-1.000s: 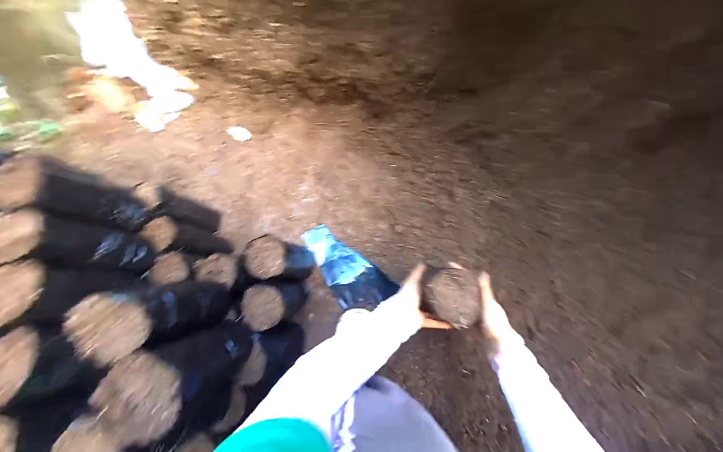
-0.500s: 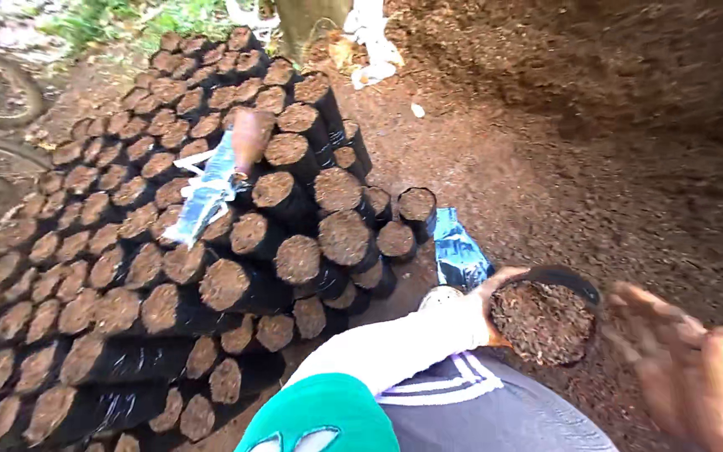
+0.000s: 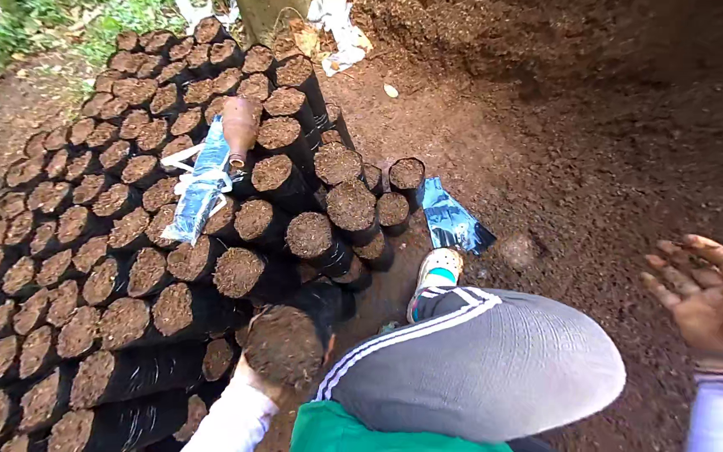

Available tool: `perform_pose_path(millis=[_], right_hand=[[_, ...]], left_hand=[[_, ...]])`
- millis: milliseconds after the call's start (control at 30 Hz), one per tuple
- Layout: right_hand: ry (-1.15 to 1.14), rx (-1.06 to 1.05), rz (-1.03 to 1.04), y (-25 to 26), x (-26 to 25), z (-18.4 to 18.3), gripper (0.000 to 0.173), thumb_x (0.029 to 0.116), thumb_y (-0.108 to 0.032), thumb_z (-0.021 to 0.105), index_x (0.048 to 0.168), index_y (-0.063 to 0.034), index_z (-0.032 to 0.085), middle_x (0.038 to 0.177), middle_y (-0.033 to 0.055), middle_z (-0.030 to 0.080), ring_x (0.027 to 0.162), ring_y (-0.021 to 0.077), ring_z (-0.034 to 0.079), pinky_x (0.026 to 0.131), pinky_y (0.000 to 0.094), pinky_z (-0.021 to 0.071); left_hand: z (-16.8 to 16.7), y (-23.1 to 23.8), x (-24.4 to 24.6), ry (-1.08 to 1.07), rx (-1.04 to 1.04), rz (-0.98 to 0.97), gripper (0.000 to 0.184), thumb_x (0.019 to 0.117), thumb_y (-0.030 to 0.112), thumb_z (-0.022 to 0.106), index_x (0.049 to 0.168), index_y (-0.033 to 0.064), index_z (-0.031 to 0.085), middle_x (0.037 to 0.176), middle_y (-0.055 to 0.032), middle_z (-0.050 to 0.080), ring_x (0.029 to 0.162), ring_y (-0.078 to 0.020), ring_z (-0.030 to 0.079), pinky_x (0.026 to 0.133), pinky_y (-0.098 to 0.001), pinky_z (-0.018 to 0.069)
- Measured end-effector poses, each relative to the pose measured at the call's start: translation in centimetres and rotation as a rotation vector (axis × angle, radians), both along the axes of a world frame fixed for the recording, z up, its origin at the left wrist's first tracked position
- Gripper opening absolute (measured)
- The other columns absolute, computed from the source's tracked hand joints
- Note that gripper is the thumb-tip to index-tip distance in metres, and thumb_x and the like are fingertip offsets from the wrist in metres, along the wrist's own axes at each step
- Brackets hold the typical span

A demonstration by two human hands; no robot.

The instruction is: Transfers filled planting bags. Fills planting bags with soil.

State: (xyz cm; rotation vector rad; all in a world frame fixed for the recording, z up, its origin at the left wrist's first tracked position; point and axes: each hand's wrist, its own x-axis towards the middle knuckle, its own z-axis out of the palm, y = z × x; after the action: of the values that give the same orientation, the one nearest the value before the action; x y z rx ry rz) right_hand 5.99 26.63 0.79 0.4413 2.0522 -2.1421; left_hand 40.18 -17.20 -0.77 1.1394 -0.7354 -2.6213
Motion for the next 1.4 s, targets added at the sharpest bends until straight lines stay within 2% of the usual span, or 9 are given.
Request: perform_pose_path(millis=[67, 167, 400, 600, 700, 767, 933, 1167, 1400], right_hand=[[-0.023, 0.002, -0.01, 0.3, 0.8, -0.8, 0.057, 0.1107, -0.05, 0.014, 0.14, -0.015, 0.048, 0.127, -0.0013, 0.067, 0.111, 0.0138, 0.068, 0.093, 0.0335, 0.0564], [-0.076, 0.033, -0.05, -0.2, 2.3, -1.0, 0.058, 0.1114, -0.048, 0.013, 0.141, -0.0137, 0.048, 0.127, -0.0001, 0.066, 0.111, 0.0145, 0.068, 0.093, 0.0344, 0.0555], [-0.194, 0.065, -0.111, -0.4, 4.7, -2.9, 0.056, 0.1122, -0.046, 0.016, 0.143, -0.0117, 0.048, 0.127, 0.0009, 0.065, 0.107, 0.0134, 0.068, 0.091, 0.0334, 0.0558], [-0.289, 0.077, -0.154, -0.3, 6.2, -5.3, 0.056, 0.1131, -0.043, 0.019, 0.144, -0.0059, 0.048, 0.131, 0.0065, 0.063, 0.106, 0.0146, 0.067, 0.089, 0.032, 0.0557], [-0.361, 0.127, -0.146, -0.4, 6.7, -6.4, 0.054, 0.1134, -0.04, 0.021, 0.144, -0.0054, 0.049, 0.135, 0.0089, 0.061, 0.108, 0.016, 0.066, 0.09, 0.0339, 0.0541], [-0.396, 0.152, -0.122, 0.0, 6.7, -7.5, 0.051, 0.1135, -0.036, 0.024, 0.144, -0.0036, 0.049, 0.137, 0.0121, 0.06, 0.11, 0.0182, 0.065, 0.092, 0.0355, 0.0527], [-0.547, 0.205, -0.107, 1.1, 6.8, -10.9, 0.046, 0.1131, -0.033, 0.033, 0.145, -0.0043, 0.05, 0.14, 0.0169, 0.059, 0.118, 0.0261, 0.063, 0.097, 0.0431, 0.0511], [-0.676, 0.299, -0.015, 1.9, 7.4, -12.8, 0.043, 0.1138, -0.027, 0.035, 0.145, -0.0016, 0.05, 0.141, 0.0215, 0.058, 0.122, 0.0314, 0.062, 0.102, 0.0464, 0.0493], [-0.764, 0.361, 0.088, 2.3, 7.4, -16.3, 0.041, 0.1128, -0.026, 0.04, 0.141, -0.0006, 0.055, 0.138, 0.0221, 0.06, 0.125, 0.033, 0.061, 0.107, 0.0489, 0.0476]], left_hand=[[0.3, -0.5, 0.8, -0.124, 0.027, 0.101, 0.075, 0.1038, 0.063, 0.006, 0.135, 0.0102, 0.05, 0.119, -0.0162, 0.066, 0.109, -0.0298, 0.065, 0.09, -0.0535, 0.0569], [2.2, -1.2, -1.2, -0.178, 0.262, 0.229, 0.09, 0.0956, 0.079, 0.019, 0.145, 0.0086, 0.044, 0.135, -0.0296, 0.058, 0.121, -0.0487, 0.06, 0.094, -0.0664, 0.0537], [1.1, -2.0, -7.1, -0.391, 0.145, 0.269, 0.088, 0.096, 0.081, 0.023, 0.159, 0.02, 0.029, 0.153, -0.0218, 0.046, 0.132, -0.0422, 0.055, 0.101, -0.0596, 0.0529], [-0.5, 0.1, -5.8, -0.448, 0.104, 0.252, 0.07, 0.1072, 0.062, 0.018, 0.16, 0.0162, 0.017, 0.148, -0.0226, 0.049, 0.117, -0.0341, 0.067, 0.092, -0.0415, 0.0592], [-2.1, 2.1, -5.6, -0.683, -0.021, -0.056, 0.046, 0.1127, 0.034, 0.028, 0.146, 0.0034, 0.037, 0.122, -0.0147, 0.062, 0.091, -0.0148, 0.068, 0.079, -0.0268, 0.0547], [-3.8, 3.1, -7.5, -0.73, -0.222, -0.369, 0.03, 0.1103, 0.024, 0.041, 0.129, 0.0048, 0.056, 0.104, -0.0068, 0.07, 0.075, -0.0075, 0.064, 0.066, -0.0221, 0.0509], [-7.7, 5.5, -20.3, -0.38, -0.635, -0.866, 0.038, 0.1105, 0.02, 0.042, 0.143, 0.0021, 0.05, 0.132, -0.0179, 0.063, 0.105, -0.024, 0.065, 0.087, -0.0417, 0.0516], [-18.4, 13.3, -38.6, -0.242, -1.154, -1.317, 0.034, 0.1049, 0.016, 0.054, 0.136, 0.001, 0.058, 0.134, -0.019, 0.064, 0.126, -0.0289, 0.061, 0.11, -0.0457, 0.0463], [-22.7, 20.9, -44.5, -0.204, -1.544, -1.646, 0.063, 0.0966, 0.054, 0.065, 0.14, 0.0087, 0.057, 0.151, -0.0201, 0.049, 0.14, -0.038, 0.048, 0.108, -0.0573, 0.0449]])
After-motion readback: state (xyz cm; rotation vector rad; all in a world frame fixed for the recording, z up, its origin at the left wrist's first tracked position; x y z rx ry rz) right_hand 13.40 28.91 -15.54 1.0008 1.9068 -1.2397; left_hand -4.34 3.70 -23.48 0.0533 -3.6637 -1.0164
